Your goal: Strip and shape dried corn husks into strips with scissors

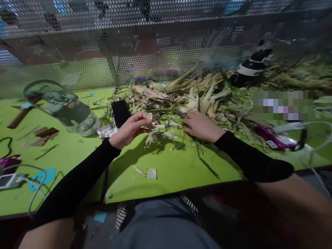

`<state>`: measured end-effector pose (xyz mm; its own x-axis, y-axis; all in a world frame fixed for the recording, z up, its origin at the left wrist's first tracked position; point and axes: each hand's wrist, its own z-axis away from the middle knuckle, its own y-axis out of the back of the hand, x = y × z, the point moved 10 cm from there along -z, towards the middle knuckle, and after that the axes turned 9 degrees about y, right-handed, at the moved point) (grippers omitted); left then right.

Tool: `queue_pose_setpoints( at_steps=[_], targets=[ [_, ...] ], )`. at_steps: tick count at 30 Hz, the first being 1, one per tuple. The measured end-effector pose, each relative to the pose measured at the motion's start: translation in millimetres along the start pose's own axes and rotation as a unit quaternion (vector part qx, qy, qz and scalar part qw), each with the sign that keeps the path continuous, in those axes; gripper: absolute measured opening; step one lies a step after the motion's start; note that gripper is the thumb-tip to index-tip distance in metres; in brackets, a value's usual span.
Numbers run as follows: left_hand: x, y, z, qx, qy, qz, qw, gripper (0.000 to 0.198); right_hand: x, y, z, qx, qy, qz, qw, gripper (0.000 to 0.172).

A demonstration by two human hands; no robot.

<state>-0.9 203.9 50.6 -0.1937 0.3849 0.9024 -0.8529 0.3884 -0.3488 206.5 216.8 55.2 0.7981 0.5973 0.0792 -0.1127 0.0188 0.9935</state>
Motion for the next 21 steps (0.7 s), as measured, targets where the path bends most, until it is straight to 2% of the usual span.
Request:
queue_pose_setpoints(
  at_steps=[3,8,11,14,16,18,21],
  targets=[
    [-4,-2.2,-2,-0.004,0.01,-0.002,1.0,0.033,3,9,3,0.009,0.012,-0.028,0.999,0.028],
    [3,-18.7,-7,-0.029,-0.001,-0.014,0.999,0.028,10,53,7,0.114,-0.007,-0.167,0.979,0.032],
    [7,-41.8,-17,-0.063,-0.017,-0.032,0.997,0.026,-7,80,6,0.165,0.012,-0.228,0.96,0.03],
    [3,-70.6,-31,-0.106,-0.016,-0.049,0.993,0.02,-31,106,3,0.212,0.044,-0.264,0.94,0.026],
    [1,-82.8,-38,-0.115,-0.011,-0.046,0.992,0.015,-41,123,3,0.246,0.059,-0.292,0.922,0.023],
    [8,-86.9,-39,-0.11,-0.026,-0.03,0.993,0.012,-45,137,5,0.272,0.066,-0.323,0.904,0.021],
    [38,-83.0,-28,-0.099,-0.087,-0.024,0.991,0.012,-35,149,13,0.313,0.058,-0.364,0.875,0.017]
  ],
)
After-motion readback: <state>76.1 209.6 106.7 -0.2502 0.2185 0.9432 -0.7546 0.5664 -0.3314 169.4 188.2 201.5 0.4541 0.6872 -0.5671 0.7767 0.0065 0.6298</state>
